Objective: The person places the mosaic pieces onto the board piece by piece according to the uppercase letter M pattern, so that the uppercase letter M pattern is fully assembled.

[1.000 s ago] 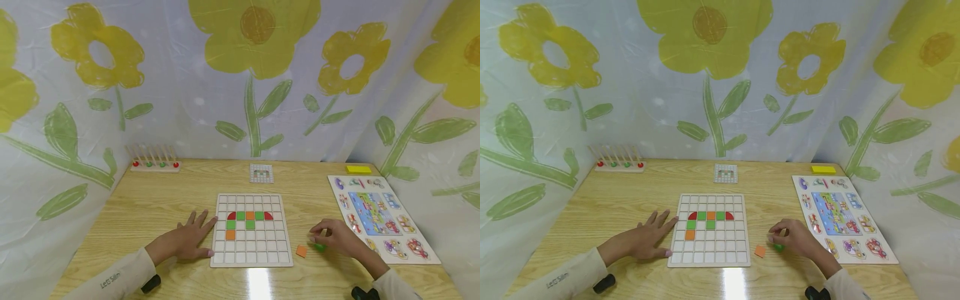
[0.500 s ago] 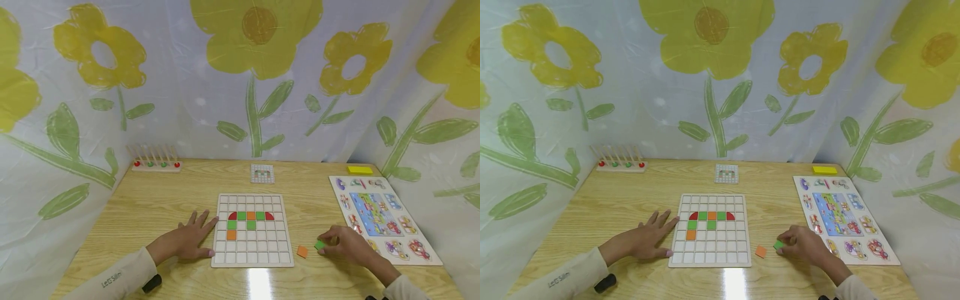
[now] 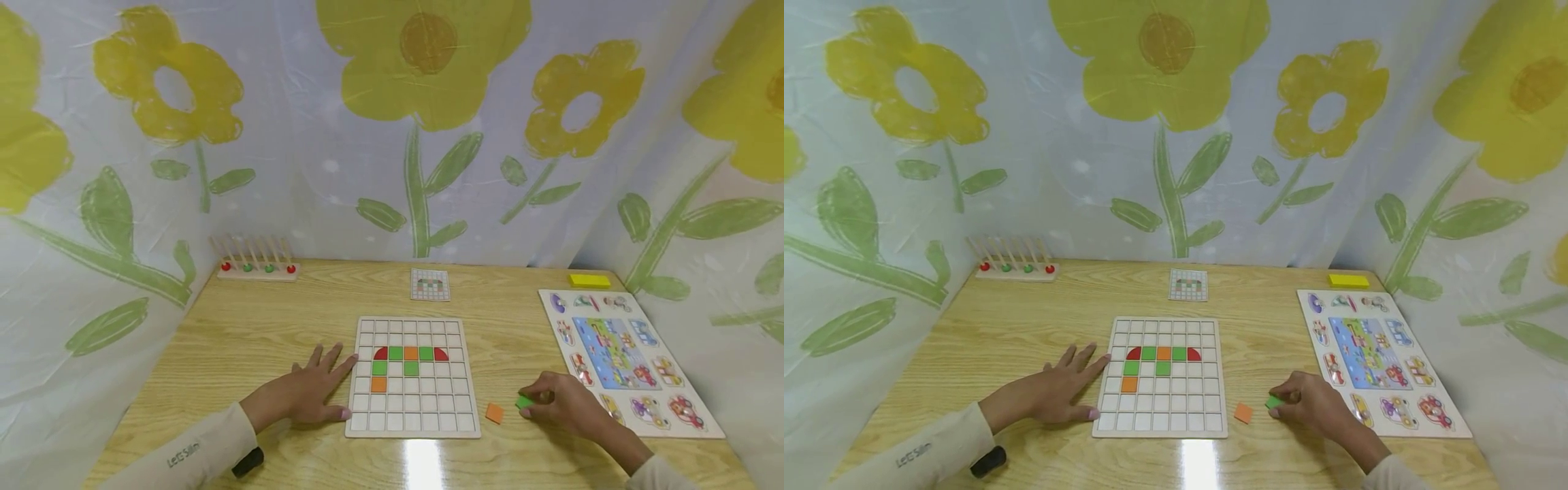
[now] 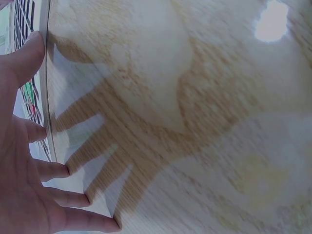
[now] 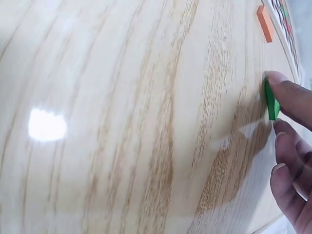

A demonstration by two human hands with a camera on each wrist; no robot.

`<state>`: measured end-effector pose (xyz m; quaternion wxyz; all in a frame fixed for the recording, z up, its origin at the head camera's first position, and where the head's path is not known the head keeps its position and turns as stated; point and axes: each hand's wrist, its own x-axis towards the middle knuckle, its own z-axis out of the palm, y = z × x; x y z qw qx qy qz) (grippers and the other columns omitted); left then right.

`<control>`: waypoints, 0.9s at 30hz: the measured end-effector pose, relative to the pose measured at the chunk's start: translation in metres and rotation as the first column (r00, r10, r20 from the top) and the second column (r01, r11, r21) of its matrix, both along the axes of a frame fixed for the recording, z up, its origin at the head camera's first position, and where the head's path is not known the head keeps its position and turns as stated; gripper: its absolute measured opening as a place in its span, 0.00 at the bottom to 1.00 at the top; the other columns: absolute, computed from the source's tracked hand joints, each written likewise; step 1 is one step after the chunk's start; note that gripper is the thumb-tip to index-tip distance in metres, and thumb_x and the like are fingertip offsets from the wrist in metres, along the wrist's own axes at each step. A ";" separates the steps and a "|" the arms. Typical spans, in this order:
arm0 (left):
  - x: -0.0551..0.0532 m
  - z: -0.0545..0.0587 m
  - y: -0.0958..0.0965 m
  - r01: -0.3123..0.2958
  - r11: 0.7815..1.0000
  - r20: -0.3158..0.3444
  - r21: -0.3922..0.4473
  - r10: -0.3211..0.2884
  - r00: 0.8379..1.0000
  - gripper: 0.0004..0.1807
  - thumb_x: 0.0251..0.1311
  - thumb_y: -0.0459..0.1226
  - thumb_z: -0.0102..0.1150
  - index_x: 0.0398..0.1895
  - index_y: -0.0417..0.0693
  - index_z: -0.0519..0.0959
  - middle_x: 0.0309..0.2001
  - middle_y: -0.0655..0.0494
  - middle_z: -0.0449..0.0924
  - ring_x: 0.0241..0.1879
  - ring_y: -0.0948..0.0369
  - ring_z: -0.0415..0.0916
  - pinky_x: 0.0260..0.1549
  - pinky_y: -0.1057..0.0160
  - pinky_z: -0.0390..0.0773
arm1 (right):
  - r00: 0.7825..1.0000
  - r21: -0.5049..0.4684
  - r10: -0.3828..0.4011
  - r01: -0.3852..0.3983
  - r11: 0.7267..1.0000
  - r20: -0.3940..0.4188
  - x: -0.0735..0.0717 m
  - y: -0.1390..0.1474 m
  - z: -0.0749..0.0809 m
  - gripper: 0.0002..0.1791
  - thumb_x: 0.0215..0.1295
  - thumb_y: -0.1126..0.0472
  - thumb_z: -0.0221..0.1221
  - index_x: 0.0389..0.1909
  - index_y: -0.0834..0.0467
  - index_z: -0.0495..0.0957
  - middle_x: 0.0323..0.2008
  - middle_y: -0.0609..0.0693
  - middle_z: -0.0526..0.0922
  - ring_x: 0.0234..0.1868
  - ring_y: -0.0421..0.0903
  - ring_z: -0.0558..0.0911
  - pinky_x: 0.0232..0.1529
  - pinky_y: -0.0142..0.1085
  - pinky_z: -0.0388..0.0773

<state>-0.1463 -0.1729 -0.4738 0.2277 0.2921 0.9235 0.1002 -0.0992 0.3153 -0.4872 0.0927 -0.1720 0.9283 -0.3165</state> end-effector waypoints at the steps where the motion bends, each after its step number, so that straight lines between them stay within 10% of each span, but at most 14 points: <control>1: 0.000 0.000 0.000 0.000 1.000 0.000 -0.001 0.000 1.000 0.53 0.63 0.67 0.53 0.82 0.52 0.47 0.80 0.34 0.40 0.74 0.25 0.40 0.54 0.19 0.60 | 1.000 0.004 -0.004 0.004 1.000 -0.004 0.000 0.000 -0.001 0.20 0.58 0.48 0.71 0.46 0.57 0.88 0.33 0.39 0.81 0.30 0.31 0.74 0.29 0.30 0.75; 27: -0.002 -0.003 0.000 0.007 1.000 -0.021 0.004 -0.007 1.000 0.52 0.63 0.67 0.53 0.82 0.53 0.47 0.80 0.34 0.40 0.74 0.25 0.41 0.53 0.19 0.62 | 0.997 -0.023 0.075 -0.074 0.997 0.022 -0.014 -0.015 0.003 0.04 0.69 0.57 0.64 0.39 0.50 0.78 0.32 0.41 0.81 0.16 0.30 0.65 0.23 0.30 0.70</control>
